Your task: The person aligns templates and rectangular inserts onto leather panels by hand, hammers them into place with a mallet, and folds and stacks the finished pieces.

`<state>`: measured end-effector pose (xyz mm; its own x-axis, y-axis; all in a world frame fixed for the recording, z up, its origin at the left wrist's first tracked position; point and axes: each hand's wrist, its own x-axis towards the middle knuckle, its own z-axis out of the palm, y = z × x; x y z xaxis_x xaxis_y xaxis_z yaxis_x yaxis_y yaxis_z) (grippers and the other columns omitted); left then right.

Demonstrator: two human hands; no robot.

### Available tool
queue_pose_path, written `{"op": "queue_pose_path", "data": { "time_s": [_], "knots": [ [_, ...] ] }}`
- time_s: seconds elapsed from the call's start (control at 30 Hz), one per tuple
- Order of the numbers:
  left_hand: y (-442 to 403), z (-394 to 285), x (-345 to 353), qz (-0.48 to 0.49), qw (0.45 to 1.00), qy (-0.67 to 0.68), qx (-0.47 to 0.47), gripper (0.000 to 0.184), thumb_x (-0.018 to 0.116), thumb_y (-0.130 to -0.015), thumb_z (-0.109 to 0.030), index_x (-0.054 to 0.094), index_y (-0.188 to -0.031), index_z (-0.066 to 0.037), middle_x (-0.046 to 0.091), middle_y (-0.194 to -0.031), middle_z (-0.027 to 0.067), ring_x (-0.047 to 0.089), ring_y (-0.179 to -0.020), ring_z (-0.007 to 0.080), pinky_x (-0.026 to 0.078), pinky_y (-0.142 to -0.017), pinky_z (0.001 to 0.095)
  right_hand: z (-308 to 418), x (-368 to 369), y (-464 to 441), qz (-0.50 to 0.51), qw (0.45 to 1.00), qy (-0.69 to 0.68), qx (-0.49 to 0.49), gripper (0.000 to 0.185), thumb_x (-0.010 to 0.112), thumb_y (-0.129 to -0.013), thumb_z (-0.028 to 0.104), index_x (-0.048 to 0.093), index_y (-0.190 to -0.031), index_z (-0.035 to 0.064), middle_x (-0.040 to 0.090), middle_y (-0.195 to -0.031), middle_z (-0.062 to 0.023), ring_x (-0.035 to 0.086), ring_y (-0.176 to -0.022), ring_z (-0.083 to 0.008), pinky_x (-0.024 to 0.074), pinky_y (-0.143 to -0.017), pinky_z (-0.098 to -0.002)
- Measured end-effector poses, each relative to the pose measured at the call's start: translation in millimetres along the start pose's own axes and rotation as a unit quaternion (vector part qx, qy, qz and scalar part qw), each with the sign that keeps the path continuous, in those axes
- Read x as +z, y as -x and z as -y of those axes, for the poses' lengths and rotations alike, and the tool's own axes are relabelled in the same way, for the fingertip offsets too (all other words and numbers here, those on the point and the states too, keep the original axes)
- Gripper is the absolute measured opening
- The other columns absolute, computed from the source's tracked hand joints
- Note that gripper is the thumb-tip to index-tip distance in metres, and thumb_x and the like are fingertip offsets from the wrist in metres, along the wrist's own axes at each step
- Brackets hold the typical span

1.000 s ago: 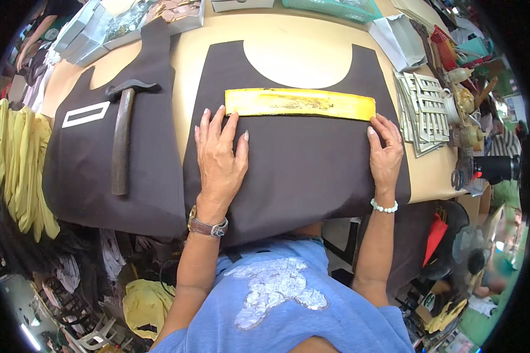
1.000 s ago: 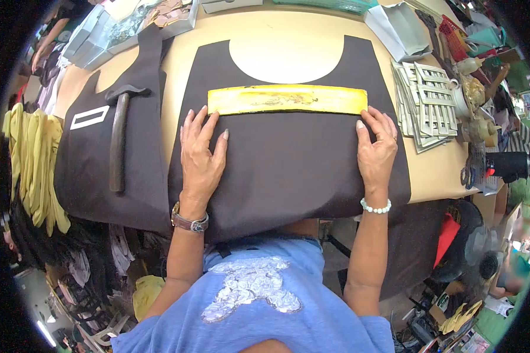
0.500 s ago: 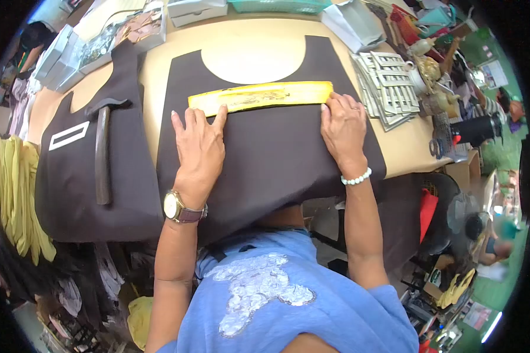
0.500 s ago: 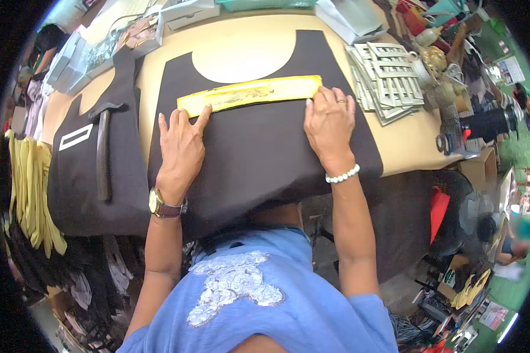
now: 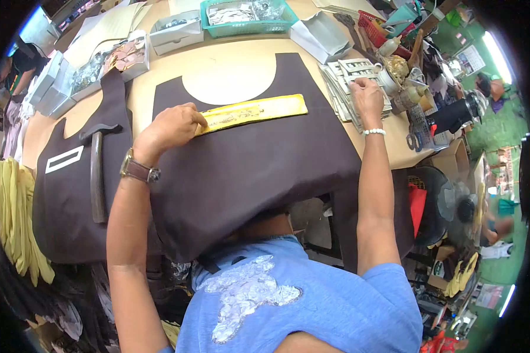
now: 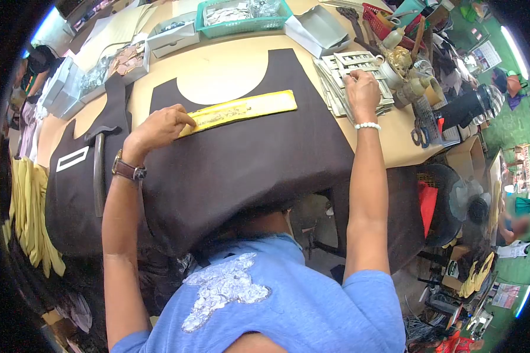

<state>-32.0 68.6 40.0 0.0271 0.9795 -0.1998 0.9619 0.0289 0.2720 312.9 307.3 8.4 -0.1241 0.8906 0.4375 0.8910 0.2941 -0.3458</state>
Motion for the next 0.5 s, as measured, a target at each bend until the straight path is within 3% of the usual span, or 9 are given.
{"op": "queue_pose_path", "data": {
  "time_s": [0.23, 0.4, 0.43, 0.5],
  "knots": [
    [-11.6, 4.1, -11.4, 0.037, 0.999, -0.004, 0.018, 0.023, 0.051, -0.084, -0.013, 0.070, -0.096, -0.012, 0.062, -0.092, 0.0122, 0.060, -0.091, 0.0281, 0.046, -0.083, 0.0391, 8.6, 1.0, -6.8, 0.064, 0.996, 0.006, 0.061, 0.028, 0.069, -0.074, 0.031, 0.071, -0.088, 0.0077, 0.068, -0.091, -0.0135, 0.064, -0.086, -0.0297, 0.0483, -0.078, -0.0397],
    [-15.1, -10.9, 3.9, -0.010, 0.989, -0.143, 0.027, 0.017, 0.052, -0.080, -0.011, 0.069, -0.083, -0.007, 0.063, -0.078, 0.0128, 0.064, -0.071, 0.0328, 0.051, -0.065, 0.0400, 6.0, -0.2, -13.0, 0.093, 0.993, 0.039, 0.065, 0.029, 0.066, -0.075, 0.034, 0.072, -0.087, 0.0081, 0.069, -0.086, -0.0155, 0.065, -0.084, -0.0305, 0.0487, -0.076, -0.0392],
    [-13.2, -14.8, 8.8, -0.042, 0.986, -0.153, 0.046, 0.016, 0.052, -0.080, -0.011, 0.065, -0.074, -0.004, 0.063, -0.075, 0.0134, 0.064, -0.066, 0.0308, 0.051, -0.060, 0.0380, 6.3, 1.7, -12.5, 0.082, 0.994, 0.065, 0.044, 0.028, 0.063, -0.077, 0.034, 0.072, -0.082, 0.0076, 0.068, -0.087, -0.0162, 0.064, -0.085, -0.0329, 0.0486, -0.077, -0.0406],
    [-11.2, -21.4, 10.1, -0.045, 0.983, -0.175, 0.045, 0.015, 0.053, -0.080, -0.012, 0.064, -0.073, -0.004, 0.062, -0.072, 0.0135, 0.064, -0.065, 0.0290, 0.051, -0.059, 0.0374, 8.4, 2.2, -12.0, 0.069, 0.994, 0.090, 0.008, 0.028, 0.060, -0.079, 0.031, 0.070, -0.090, 0.0067, 0.067, -0.084, -0.0188, 0.064, -0.085, -0.0351, 0.0479, -0.077, -0.0435]
  ]
}}
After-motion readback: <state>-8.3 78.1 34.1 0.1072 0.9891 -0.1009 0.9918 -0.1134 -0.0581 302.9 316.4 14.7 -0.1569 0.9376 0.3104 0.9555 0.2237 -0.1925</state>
